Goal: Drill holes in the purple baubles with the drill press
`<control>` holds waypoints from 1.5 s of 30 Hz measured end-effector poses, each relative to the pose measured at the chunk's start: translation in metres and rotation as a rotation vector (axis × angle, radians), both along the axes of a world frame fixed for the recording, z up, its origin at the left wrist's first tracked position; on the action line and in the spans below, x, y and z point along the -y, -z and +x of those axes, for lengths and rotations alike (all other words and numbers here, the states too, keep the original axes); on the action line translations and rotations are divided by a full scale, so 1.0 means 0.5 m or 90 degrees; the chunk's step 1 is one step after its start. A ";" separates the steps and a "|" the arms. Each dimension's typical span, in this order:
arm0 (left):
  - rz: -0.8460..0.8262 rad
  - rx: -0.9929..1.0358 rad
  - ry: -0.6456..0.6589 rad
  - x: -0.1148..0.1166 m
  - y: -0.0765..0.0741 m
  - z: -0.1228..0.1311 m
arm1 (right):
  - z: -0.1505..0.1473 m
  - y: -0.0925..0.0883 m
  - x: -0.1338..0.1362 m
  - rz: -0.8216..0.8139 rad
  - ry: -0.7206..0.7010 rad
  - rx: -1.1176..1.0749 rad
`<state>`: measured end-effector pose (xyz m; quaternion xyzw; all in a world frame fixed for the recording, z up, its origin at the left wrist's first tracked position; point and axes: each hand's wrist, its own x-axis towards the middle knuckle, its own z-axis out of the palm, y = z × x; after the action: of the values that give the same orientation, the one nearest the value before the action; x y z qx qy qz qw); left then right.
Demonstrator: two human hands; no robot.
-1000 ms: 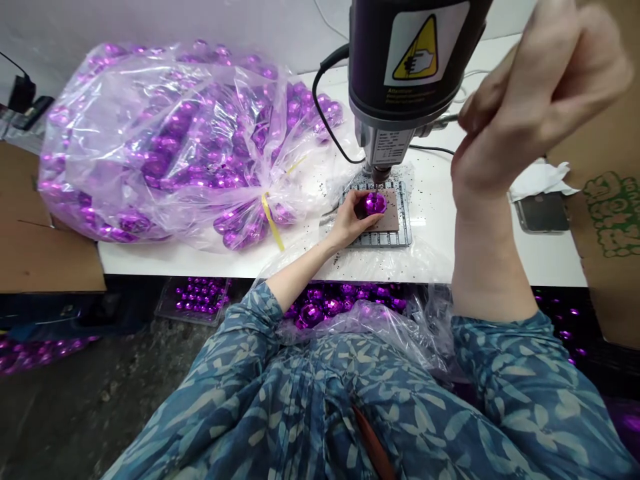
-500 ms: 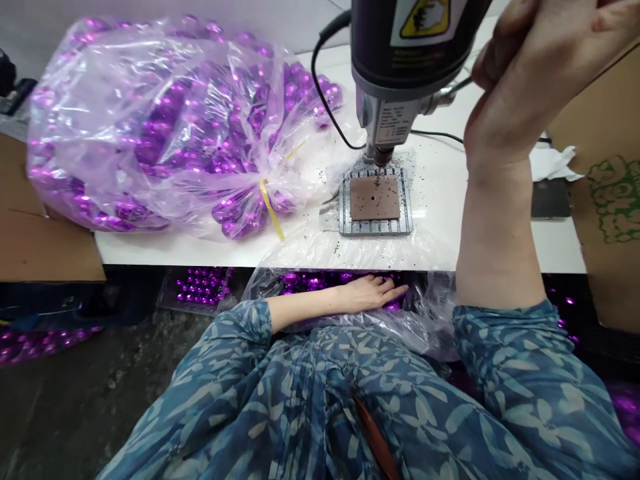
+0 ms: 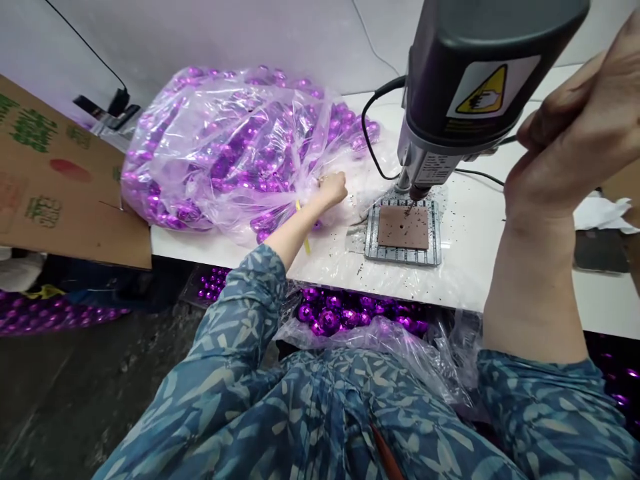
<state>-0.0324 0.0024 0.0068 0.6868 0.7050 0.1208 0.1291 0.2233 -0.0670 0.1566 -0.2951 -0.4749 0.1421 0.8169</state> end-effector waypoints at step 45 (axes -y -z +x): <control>0.069 0.579 0.176 0.167 0.136 0.155 | -0.006 0.015 -0.020 0.120 0.026 0.034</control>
<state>0.0453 -0.0810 -0.0611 0.6572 0.4721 0.4273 0.4033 0.2204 -0.0572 0.1492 -0.2304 -0.5013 0.0724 0.8309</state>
